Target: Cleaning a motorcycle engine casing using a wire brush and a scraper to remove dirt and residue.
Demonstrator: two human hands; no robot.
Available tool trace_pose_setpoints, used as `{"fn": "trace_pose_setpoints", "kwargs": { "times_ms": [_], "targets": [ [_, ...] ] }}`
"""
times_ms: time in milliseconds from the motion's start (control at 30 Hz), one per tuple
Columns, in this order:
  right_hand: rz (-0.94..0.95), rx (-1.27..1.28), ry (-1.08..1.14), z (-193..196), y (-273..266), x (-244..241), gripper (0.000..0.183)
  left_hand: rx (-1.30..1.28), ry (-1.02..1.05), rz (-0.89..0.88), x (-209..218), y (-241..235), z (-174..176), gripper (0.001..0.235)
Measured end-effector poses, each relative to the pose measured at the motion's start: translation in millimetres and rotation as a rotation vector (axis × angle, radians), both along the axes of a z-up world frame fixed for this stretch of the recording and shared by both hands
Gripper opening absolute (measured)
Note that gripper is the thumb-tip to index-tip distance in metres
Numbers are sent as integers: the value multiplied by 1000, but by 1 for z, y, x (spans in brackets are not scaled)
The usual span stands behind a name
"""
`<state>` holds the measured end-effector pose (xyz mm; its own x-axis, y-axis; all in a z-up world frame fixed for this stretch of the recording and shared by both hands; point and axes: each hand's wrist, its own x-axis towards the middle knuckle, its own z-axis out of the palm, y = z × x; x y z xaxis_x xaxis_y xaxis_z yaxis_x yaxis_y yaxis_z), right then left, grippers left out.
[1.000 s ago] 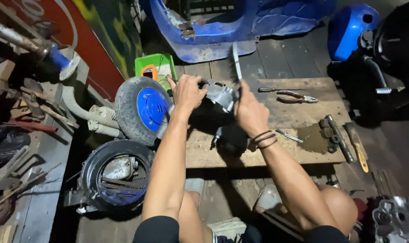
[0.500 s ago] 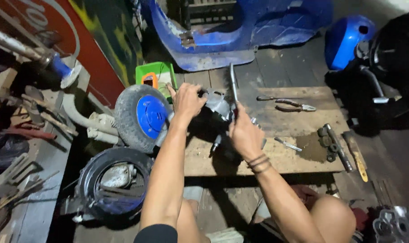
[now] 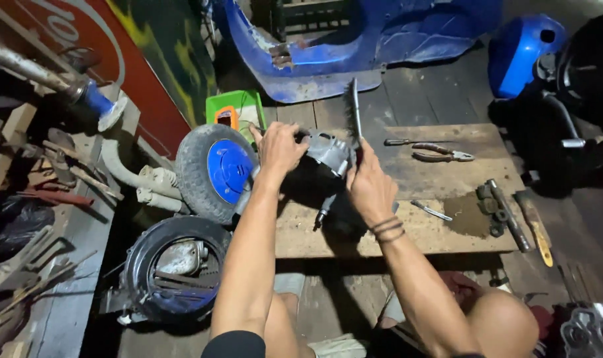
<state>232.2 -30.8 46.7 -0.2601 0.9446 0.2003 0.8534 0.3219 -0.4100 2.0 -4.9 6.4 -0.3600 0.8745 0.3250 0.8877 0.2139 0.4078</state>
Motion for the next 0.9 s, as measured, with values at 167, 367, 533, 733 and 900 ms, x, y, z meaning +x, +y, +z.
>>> {"fn": "trace_pose_setpoints", "kwargs": {
  "times_ms": [167,367,533,733,900],
  "targets": [
    [18,101,-16,-43,9,-7,62,24,31,12,1,2,-2,30],
    [-11,136,41,-45,4,-4,62,23,18,28,-1,4,1,28],
    [49,121,19,-36,17,-9,63,31,7,16,5,-1,12,26],
    [40,88,45,-36,-12,-5,61,-2,-4,11,6,-7,8,34],
    [-7,160,13,-21,11,-9,60,8,-7,15,3,-5,10,37]
  ]
}}
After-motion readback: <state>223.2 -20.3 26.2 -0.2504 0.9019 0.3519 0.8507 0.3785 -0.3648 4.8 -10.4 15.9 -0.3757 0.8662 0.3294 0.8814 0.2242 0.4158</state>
